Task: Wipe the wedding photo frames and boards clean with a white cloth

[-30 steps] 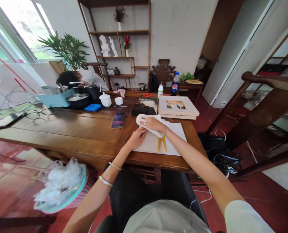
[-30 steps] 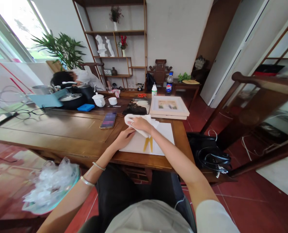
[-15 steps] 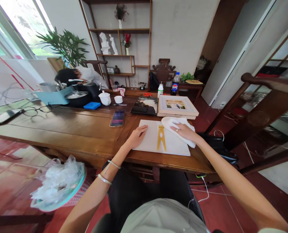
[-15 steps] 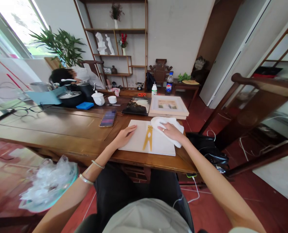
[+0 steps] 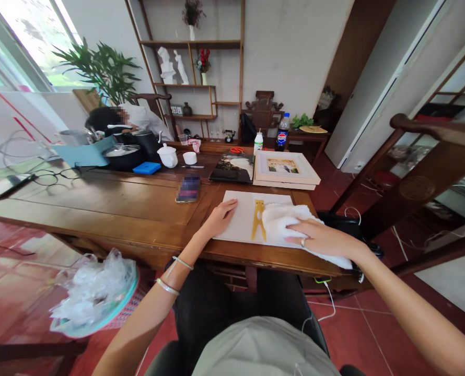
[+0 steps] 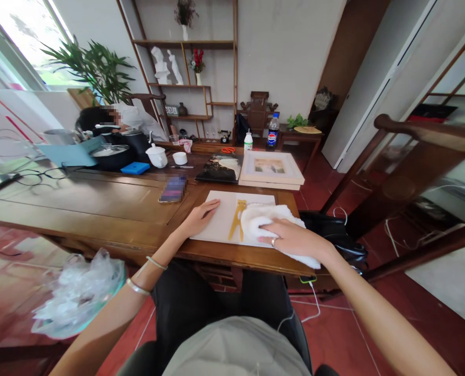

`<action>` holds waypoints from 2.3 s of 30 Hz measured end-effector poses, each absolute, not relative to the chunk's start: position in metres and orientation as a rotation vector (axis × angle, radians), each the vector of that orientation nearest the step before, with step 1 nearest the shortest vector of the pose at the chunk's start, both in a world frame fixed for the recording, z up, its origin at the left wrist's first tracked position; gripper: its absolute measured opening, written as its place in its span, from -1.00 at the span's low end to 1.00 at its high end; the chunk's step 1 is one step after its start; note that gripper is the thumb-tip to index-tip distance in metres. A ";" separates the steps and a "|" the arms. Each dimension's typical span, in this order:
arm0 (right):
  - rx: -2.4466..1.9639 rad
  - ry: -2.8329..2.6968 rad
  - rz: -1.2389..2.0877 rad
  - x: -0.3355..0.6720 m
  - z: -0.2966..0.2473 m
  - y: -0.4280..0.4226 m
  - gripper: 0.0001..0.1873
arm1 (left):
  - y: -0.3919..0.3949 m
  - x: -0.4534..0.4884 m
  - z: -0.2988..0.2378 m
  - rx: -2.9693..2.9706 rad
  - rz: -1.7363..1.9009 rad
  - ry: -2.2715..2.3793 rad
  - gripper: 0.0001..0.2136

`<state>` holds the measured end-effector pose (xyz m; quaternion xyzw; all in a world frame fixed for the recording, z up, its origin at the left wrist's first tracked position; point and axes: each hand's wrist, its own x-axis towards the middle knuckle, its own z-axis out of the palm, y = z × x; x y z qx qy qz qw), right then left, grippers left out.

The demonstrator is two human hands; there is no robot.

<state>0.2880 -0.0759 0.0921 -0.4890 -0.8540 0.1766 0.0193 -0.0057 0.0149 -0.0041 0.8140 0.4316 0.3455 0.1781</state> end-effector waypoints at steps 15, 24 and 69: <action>-1.405 -2.699 0.176 0.273 0.070 -0.010 -0.69 | 0.015 -0.006 -0.004 2.297 0.955 1.219 -0.62; -1.439 -2.801 0.602 0.277 0.111 -0.103 -0.68 | 0.016 -0.006 -0.005 2.327 0.968 1.220 -0.63; -1.504 -2.577 -0.099 0.250 0.049 -0.026 -0.62 | 0.014 -0.005 -0.003 2.301 0.971 1.238 -0.62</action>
